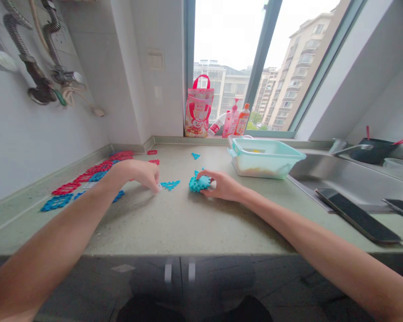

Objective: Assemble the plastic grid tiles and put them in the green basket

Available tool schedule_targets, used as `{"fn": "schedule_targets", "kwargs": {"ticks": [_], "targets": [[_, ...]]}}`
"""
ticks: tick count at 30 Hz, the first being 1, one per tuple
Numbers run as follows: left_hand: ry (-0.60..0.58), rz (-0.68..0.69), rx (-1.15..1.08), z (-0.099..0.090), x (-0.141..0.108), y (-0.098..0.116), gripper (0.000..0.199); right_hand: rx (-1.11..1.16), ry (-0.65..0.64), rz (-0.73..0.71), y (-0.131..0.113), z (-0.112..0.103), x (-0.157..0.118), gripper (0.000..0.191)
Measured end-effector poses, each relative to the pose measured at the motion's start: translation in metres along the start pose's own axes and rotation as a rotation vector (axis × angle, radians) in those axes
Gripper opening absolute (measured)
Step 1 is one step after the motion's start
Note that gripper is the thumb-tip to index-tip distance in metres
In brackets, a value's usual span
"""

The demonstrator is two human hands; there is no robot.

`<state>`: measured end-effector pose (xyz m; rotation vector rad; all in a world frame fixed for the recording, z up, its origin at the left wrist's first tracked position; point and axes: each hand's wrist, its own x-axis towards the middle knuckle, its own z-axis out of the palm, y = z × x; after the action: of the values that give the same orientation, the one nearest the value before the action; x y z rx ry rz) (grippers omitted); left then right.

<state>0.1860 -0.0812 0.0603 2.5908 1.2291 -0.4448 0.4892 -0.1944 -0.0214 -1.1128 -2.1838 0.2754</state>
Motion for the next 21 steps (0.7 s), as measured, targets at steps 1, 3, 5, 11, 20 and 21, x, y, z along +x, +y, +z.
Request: {"fn": "schedule_targets", "kwargs": {"ticks": [1, 3, 5, 11, 20, 21], "targets": [[0.026, 0.002, -0.005, -0.003, -0.001, -0.003, 0.024, 0.018, 0.006, -0.010, 0.001, -0.001, 0.000, 0.039], [0.088, 0.042, -0.055, -0.009, -0.001, -0.009, 0.029, 0.039, 0.011, -0.021, 0.002, -0.002, 0.001, 0.039], [0.149, 0.143, -0.129, -0.010, 0.003, -0.007, 0.033, 0.032, -0.002, -0.006, 0.004, -0.001, 0.001, 0.039], [0.265, 0.434, -0.204, 0.009, 0.022, 0.026, 0.030, -0.024, -0.043, 0.041, 0.002, 0.002, 0.000, 0.042], [0.388, 0.468, -0.179, 0.021, 0.031, 0.025, 0.025, 0.010, 0.003, 0.010, 0.004, -0.001, 0.001, 0.046], [0.415, 0.499, -0.186, 0.021, 0.032, 0.025, 0.025, 0.047, 0.018, 0.010, 0.006, -0.002, 0.001, 0.045]]}}
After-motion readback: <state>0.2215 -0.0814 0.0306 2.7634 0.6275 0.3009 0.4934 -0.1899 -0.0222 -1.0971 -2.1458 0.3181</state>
